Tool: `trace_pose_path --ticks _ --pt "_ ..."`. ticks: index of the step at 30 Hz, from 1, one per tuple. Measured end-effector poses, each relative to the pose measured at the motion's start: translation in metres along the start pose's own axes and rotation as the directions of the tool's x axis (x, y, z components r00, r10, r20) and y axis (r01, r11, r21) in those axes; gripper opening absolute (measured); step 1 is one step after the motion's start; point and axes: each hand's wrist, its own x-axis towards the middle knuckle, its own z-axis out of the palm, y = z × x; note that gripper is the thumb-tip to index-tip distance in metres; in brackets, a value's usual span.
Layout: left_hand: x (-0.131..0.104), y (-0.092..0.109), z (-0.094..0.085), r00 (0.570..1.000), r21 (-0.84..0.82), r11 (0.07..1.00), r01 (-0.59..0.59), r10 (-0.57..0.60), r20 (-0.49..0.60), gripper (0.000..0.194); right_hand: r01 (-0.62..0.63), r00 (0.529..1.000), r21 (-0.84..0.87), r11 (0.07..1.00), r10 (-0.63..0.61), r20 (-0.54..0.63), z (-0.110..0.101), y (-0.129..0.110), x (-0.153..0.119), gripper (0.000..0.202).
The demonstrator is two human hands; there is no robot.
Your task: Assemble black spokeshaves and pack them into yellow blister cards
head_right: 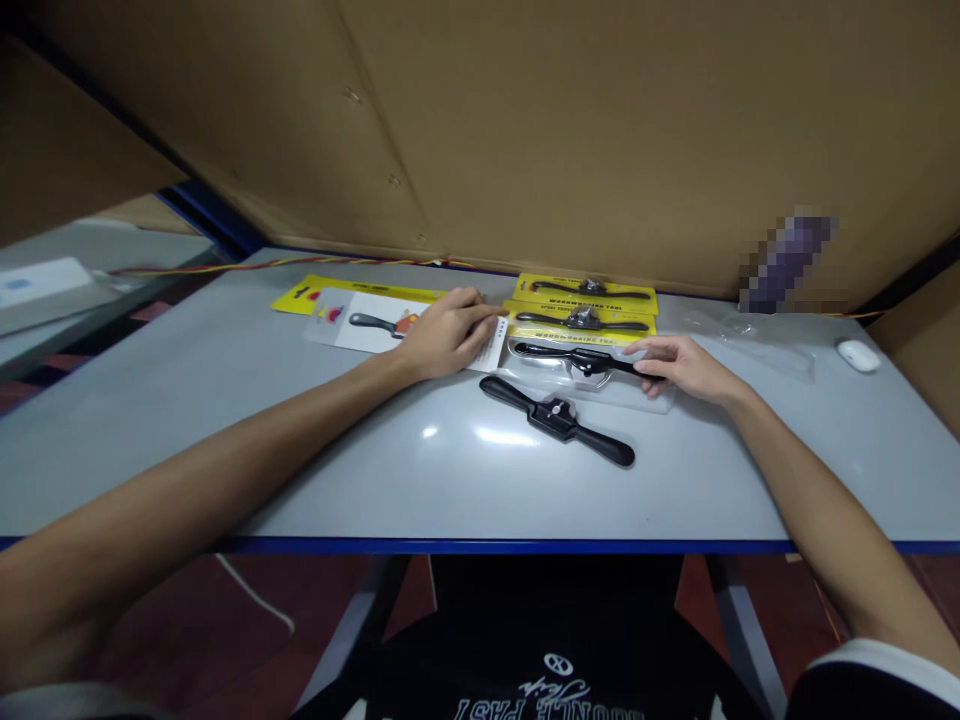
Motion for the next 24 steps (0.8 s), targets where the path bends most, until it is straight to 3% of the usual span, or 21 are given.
trace_pose_path --ticks 8,24 --pt "0.0005 0.0027 -0.0030 0.998 0.123 0.992 0.019 -0.012 -0.060 0.051 0.007 1.000 -0.011 1.000 -0.007 -0.001 0.0010 -0.0010 0.0008 0.049" --pt "-0.0017 0.0057 0.0003 0.993 0.072 0.995 0.074 -0.067 -0.100 0.047 0.007 1.000 0.006 1.000 -0.007 -0.006 0.0023 -0.0018 0.0010 0.049"
